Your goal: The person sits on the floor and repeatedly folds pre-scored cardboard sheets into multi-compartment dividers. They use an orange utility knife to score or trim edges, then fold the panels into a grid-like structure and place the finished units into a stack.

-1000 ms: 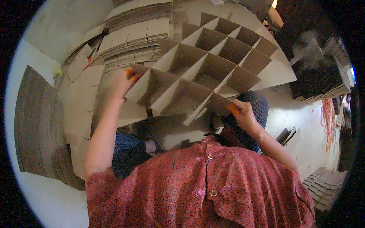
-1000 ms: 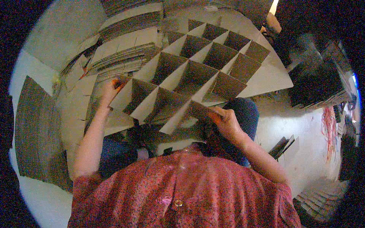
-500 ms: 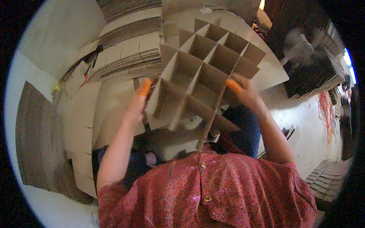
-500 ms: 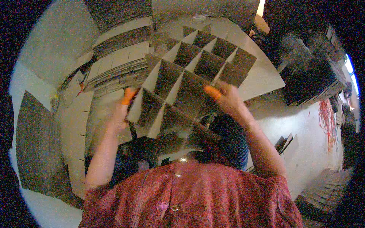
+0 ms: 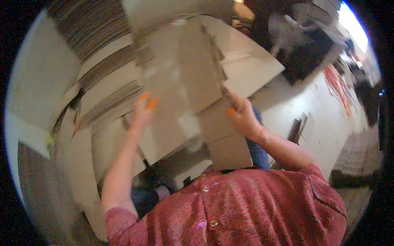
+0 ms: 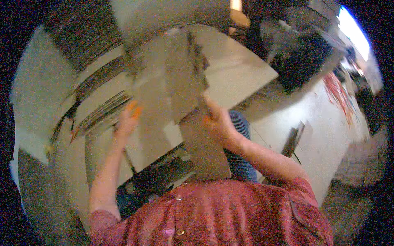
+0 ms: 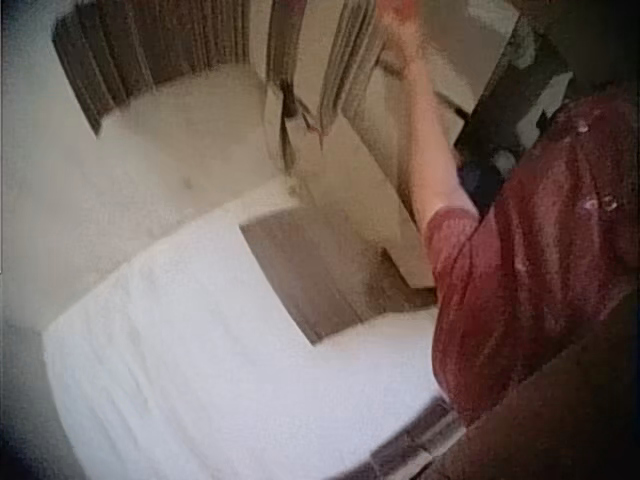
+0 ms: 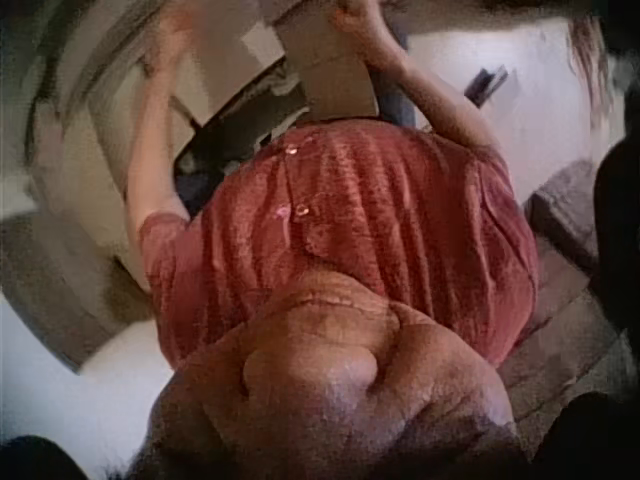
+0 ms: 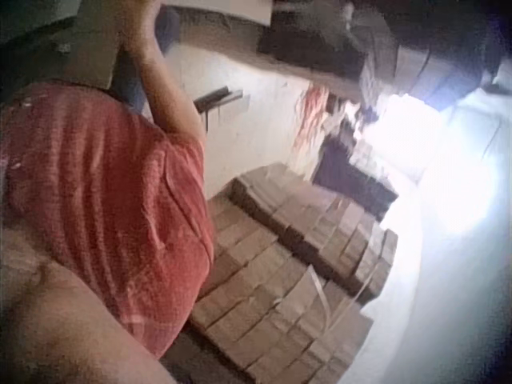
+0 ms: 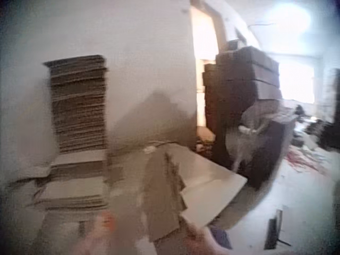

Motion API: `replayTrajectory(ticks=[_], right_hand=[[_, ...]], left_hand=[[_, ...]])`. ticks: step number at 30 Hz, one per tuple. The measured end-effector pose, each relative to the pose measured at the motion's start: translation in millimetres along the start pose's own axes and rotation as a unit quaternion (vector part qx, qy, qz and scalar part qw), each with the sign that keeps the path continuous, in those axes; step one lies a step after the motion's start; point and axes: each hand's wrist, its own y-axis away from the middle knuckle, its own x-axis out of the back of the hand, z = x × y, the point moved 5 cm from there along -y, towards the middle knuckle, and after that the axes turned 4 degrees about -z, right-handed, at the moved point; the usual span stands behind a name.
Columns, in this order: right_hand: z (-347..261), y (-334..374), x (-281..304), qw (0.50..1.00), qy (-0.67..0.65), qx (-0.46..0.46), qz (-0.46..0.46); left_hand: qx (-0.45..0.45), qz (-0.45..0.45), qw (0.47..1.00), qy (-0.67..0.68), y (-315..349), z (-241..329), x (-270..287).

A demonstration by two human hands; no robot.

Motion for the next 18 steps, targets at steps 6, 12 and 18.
replayTrajectory(ticks=[6,12,18], right_hand=[[-33.0,71.6,93.2,0.978,0.084,0.061,0.179],[-27.3,164.1,205.4,0.880,0.205,-0.029,0.428],[141.0,283.2,275.9,0.761,0.505,-0.091,0.397]], left_hand=[[-0.069,0.038,0.963,-0.258,-40.4,-66.2,68.5],[-0.003,-0.048,0.966,-0.252,-38.2,-92.4,71.3],[0.051,0.021,0.992,-0.116,-28.2,-140.9,93.5]])
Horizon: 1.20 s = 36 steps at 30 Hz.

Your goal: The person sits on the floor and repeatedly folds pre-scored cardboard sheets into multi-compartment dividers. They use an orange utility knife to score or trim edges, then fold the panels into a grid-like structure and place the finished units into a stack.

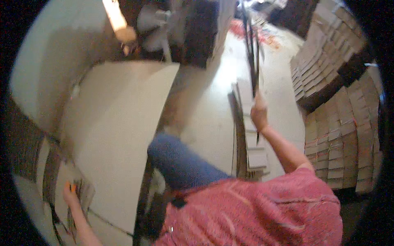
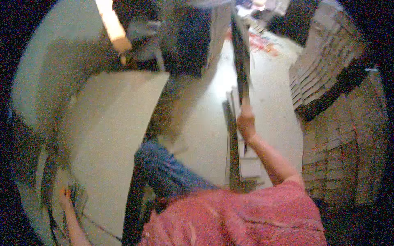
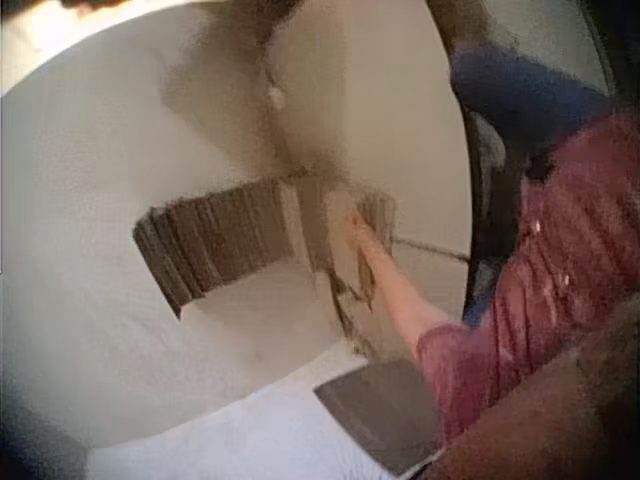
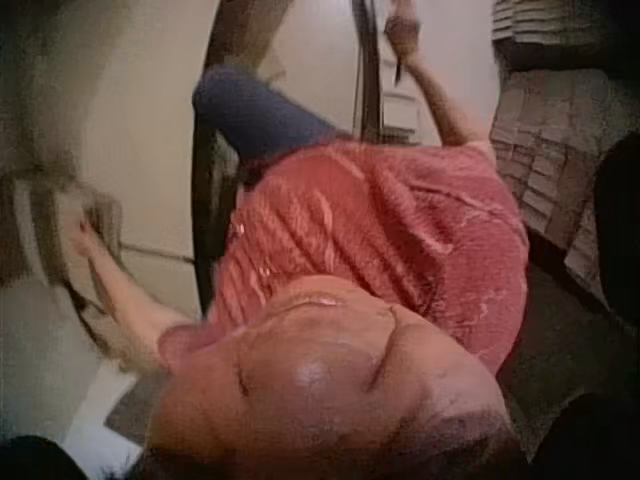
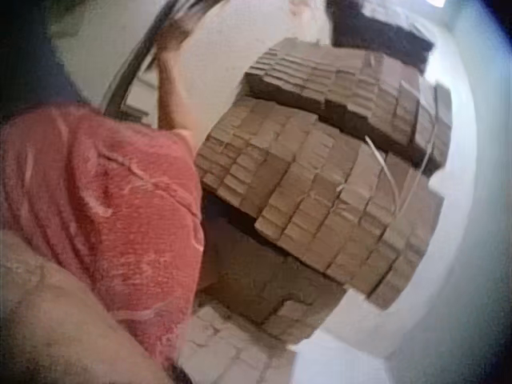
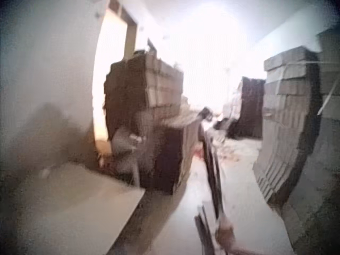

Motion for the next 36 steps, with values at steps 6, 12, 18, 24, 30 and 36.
replayTrajectory(ticks=[6,12,18,24,30,36], right_hand=[[125.6,208.7,-88.6,0.859,0.314,-0.089,-0.396],[74.0,220.8,-86.9,0.684,0.072,-0.370,-0.625],[-33.0,106.9,-139.5,0.923,-0.126,-0.110,-0.346],[-330.6,1.1,-61.0,0.792,-0.534,0.104,-0.276],[-445.6,76.5,-75.1,0.392,-0.618,-0.208,-0.649],[-436.4,86.0,-83.6,0.530,-0.653,-0.058,-0.538]], left_hand=[[0.066,-0.081,0.992,-0.069,-0.2,36.1,24.7],[0.004,-0.074,0.995,-0.063,-17.0,-66.9,18.7],[0.084,0.056,0.969,0.225,-38.7,-121.0,-12.6],[-0.068,0.051,0.996,-0.022,63.2,170.6,54.3],[-0.163,-0.101,0.977,0.092,111.4,254.9,-36.7],[-0.140,-0.148,0.974,0.101,131.6,250.4,-60.6]])
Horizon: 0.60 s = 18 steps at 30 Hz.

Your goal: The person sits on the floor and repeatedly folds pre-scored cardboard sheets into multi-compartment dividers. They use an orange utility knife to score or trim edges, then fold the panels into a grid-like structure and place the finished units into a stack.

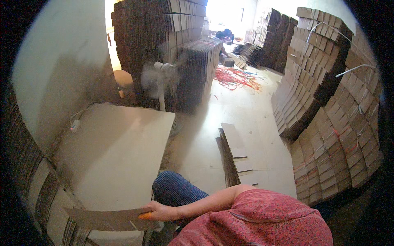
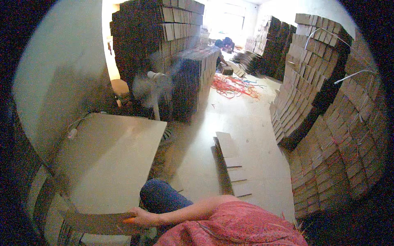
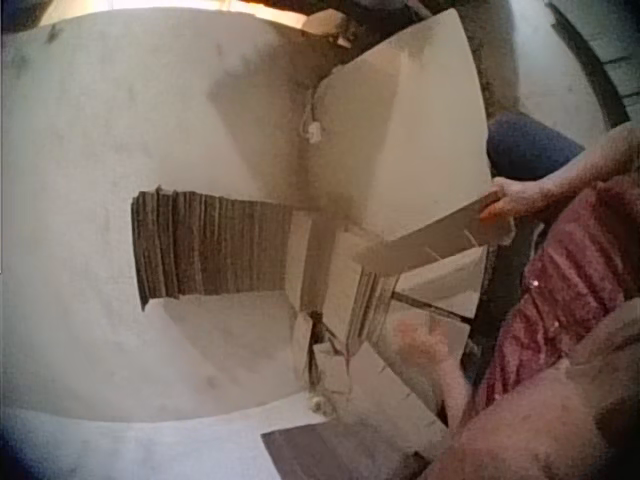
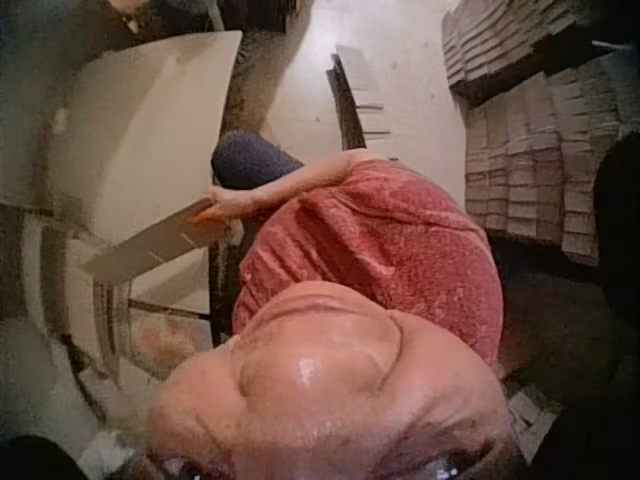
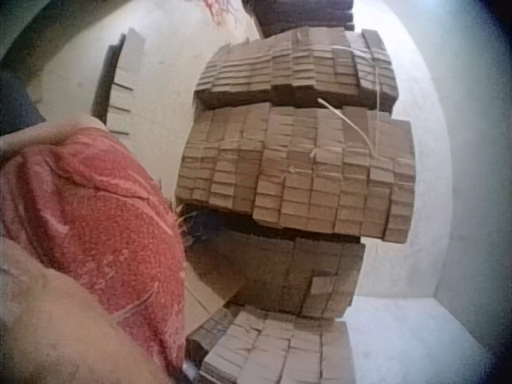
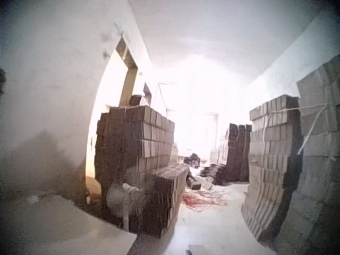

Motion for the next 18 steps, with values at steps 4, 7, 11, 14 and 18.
replayTrajectory(ticks=[4,7,11,14,18], right_hand=[[33.7,-2.4,10.8,0.999,-0.001,-0.048,0.014],[46.7,-7.2,15.2,0.996,-0.017,-0.081,0.019],[40.7,-12.1,14.3,0.997,-0.018,-0.068,0.025],[53.7,-10.7,18.9,0.994,-0.023,-0.101,0.043],[45.6,-7.5,17.0,0.989,-0.059,-0.117,0.064]], left_hand=[[0.024,0.005,1.000,-0.004,6.2,-16.2,1.5],[0.047,0.016,0.999,-0.010,10.1,-35.2,2.9],[0.085,0.035,0.995,-0.027,22.1,-72.6,1.8],[0.121,0.043,0.991,-0.047,33.5,-103.8,-0.4],[0.165,0.055,0.981,-0.080,51.2,-146.4,1.4]])
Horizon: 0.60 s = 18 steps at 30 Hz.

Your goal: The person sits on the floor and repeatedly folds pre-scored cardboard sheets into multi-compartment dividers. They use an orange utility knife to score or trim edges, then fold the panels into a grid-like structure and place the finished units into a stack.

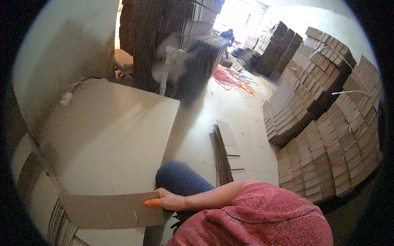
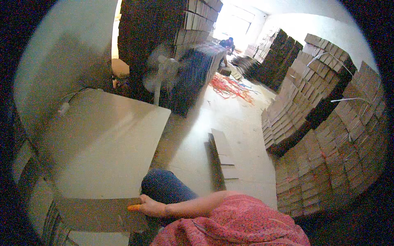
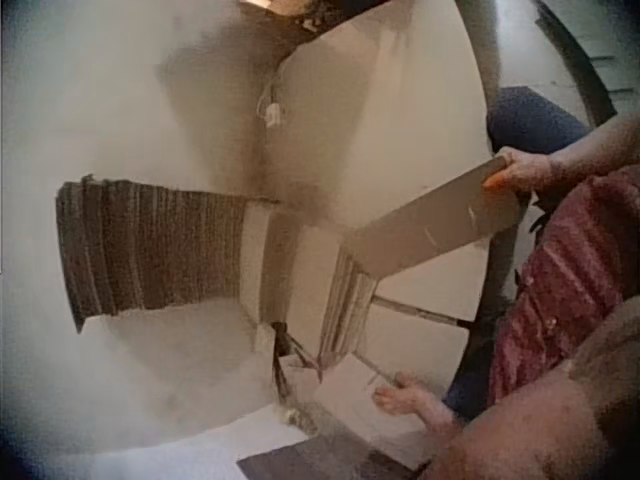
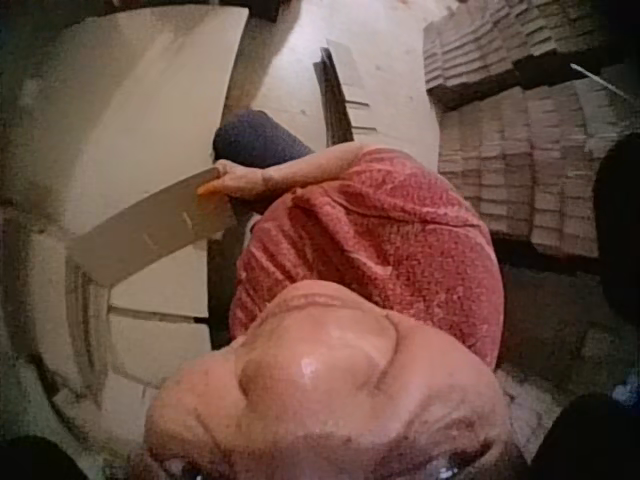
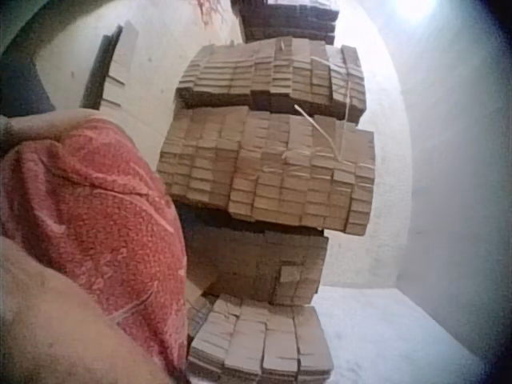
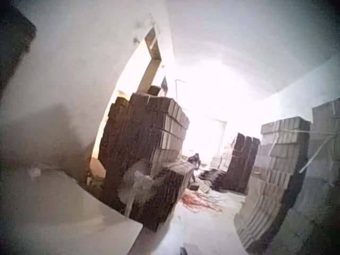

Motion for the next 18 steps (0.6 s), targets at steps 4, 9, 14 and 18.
replayTrajectory(ticks=[4,9,14,18], right_hand=[[-4.4,-7.4,-5.0,0.999,-0.031,-0.041,-0.015],[-26.3,-0.7,-9.3,0.993,-0.021,-0.106,0.044],[-13.7,-7.3,-6.8,0.997,-0.033,-0.066,0.008],[0.6,-2.7,-15.7,0.991,0.094,-0.100,-0.002]], left_hand=[[0.062,0.028,0.997,-0.045,6.8,-65.7,7.0],[0.130,0.050,0.984,-0.109,27.9,-136.5,19.5],[0.208,0.076,0.957,-0.189,74.3,-214.6,49.5],[0.315,0.073,0.895,-0.306,199.4,-305.4,110.1]])
